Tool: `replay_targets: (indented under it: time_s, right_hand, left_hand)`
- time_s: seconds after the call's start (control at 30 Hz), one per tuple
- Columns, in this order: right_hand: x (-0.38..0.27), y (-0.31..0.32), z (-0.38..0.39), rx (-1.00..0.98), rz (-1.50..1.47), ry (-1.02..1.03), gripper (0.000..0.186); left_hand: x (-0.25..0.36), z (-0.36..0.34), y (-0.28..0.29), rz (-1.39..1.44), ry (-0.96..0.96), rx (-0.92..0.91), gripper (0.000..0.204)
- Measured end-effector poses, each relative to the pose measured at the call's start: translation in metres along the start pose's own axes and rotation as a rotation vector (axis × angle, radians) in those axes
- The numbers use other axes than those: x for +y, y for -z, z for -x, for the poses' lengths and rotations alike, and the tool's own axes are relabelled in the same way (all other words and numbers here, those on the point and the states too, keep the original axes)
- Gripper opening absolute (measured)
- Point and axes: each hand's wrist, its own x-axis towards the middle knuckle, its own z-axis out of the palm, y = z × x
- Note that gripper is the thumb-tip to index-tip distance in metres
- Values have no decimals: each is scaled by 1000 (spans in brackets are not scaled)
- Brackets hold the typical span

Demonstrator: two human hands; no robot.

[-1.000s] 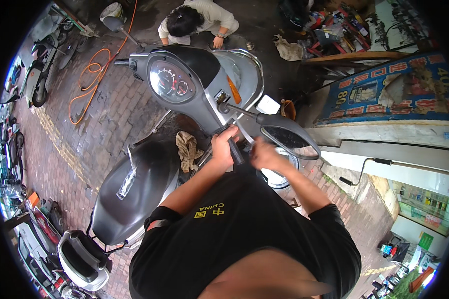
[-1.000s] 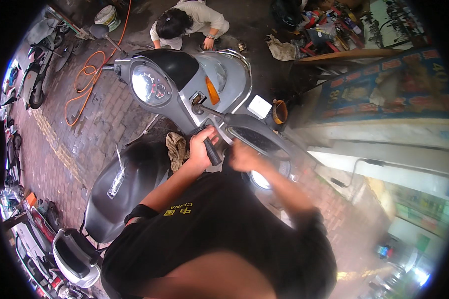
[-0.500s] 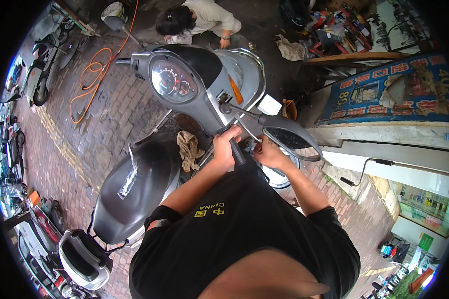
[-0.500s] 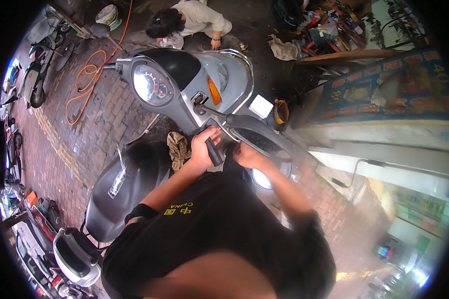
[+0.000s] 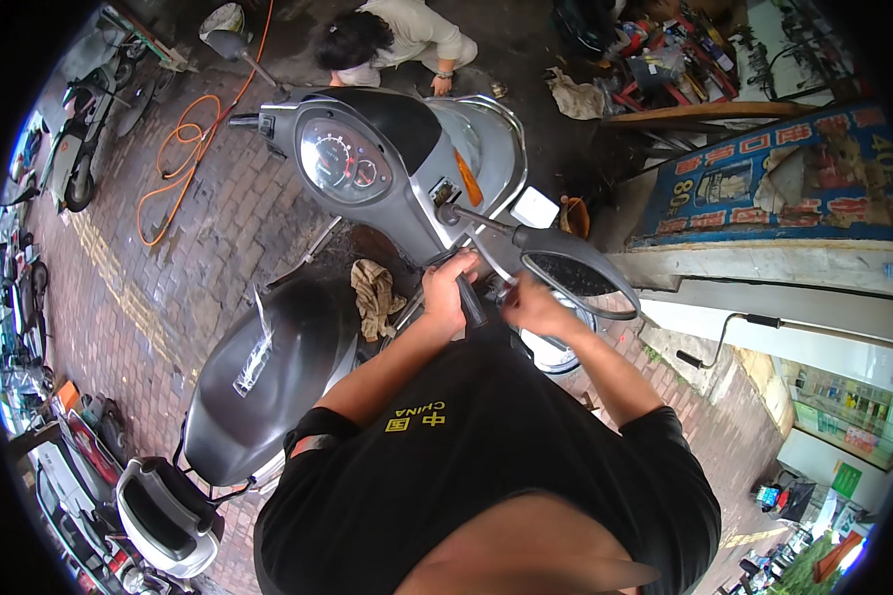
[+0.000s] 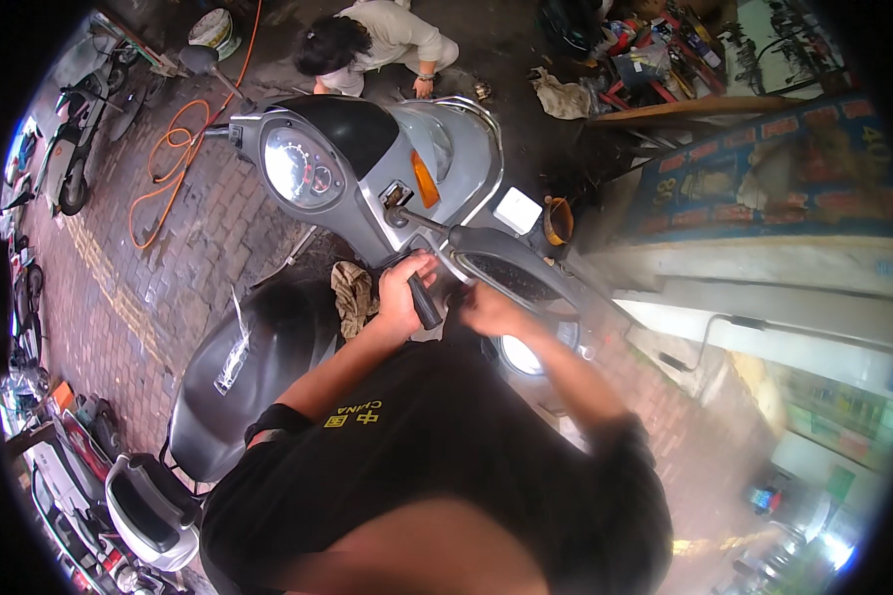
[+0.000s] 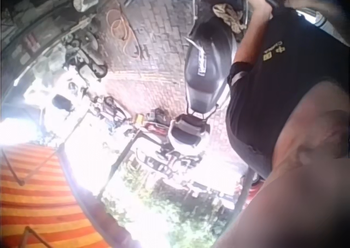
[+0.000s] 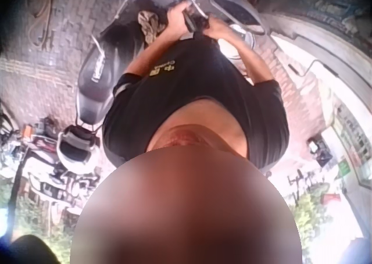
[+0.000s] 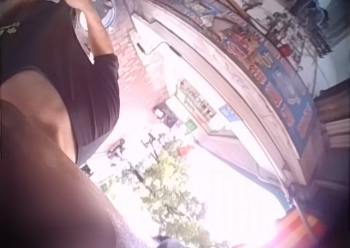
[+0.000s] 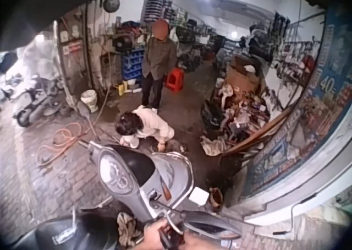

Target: The person works on the front handlebar area of a scooter, repeatedly manipulating a small component near the right grip. Another person briefly pours liquid from a can into the scooter's fuel area. The person continues adjusting the handlebar component throughout the clip.

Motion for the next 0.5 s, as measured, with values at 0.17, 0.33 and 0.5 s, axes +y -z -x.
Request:
replay_targets:
  time_s: [0.17, 0.33, 0.5]
  right_hand:
    - [32, 15, -8, 143, 129, 198, 36]
    - [-20, -10, 3, -94, 0, 3, 43]
    - [50, -1, -22, 122, -3, 183, 38]
  left_hand:
    - [3, 1, -3, -16, -6, -9, 25]
    - [-2, -4, 7, 10, -22, -79, 24]
    - [2, -1, -2, -24, 26, -58, 25]
